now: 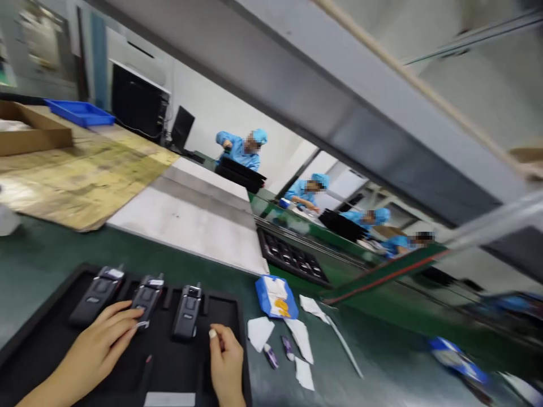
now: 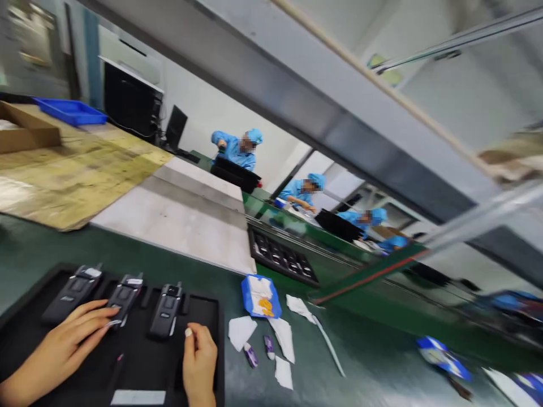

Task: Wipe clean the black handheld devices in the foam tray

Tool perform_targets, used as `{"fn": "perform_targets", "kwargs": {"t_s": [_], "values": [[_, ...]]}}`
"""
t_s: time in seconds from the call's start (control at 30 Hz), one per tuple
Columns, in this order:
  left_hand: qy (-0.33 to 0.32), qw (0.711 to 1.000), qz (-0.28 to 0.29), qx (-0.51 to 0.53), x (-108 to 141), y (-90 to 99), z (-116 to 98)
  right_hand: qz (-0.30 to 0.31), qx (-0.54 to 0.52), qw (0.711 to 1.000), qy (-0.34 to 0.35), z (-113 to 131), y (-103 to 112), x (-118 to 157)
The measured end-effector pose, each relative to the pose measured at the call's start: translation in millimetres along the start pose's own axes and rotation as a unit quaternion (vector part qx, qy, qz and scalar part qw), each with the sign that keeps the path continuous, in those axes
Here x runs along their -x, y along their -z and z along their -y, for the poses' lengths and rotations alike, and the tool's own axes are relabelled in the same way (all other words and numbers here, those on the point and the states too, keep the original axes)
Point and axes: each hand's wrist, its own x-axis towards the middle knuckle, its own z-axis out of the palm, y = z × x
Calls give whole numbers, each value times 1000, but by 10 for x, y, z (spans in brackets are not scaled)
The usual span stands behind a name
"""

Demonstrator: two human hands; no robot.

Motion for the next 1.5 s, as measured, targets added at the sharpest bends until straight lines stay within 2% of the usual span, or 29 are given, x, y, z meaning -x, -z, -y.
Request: {"fn": "perform_targets", "kwargs": {"t_s": [0.1,0.33,0.6,0.77,0.87,1.03,1.13,1.33,1.4,1.5], "values": [[27,998,59,-11,49,63,-80,35,2,999,26,1,7,-11],[35,996,81,-14,73,128,-221,30,21,999,16,-52,14,20],[49,998,43,6,71,107,-217,31,66,997,35,-39,19,10],[60,998,27,2,68,109,-229,21,71,992,98,124,-6,-28],[63,998,25,-13,71,105,-244,43,59,986,152,311,-115,-85],[68,997,30,-30,82,86,-262,119,44,969,212,630,-418,-258],[61,997,33,-30,71,90,-273,132,65,967,208,723,-609,-433],[61,998,31,-13,48,99,-285,131,87,978,139,829,-885,-794],[70,997,26,-10,51,85,-288,127,82,977,148,903,-943,-852],[65,998,21,-6,56,59,-286,132,91,967,198,992,-1022,-860]]}}
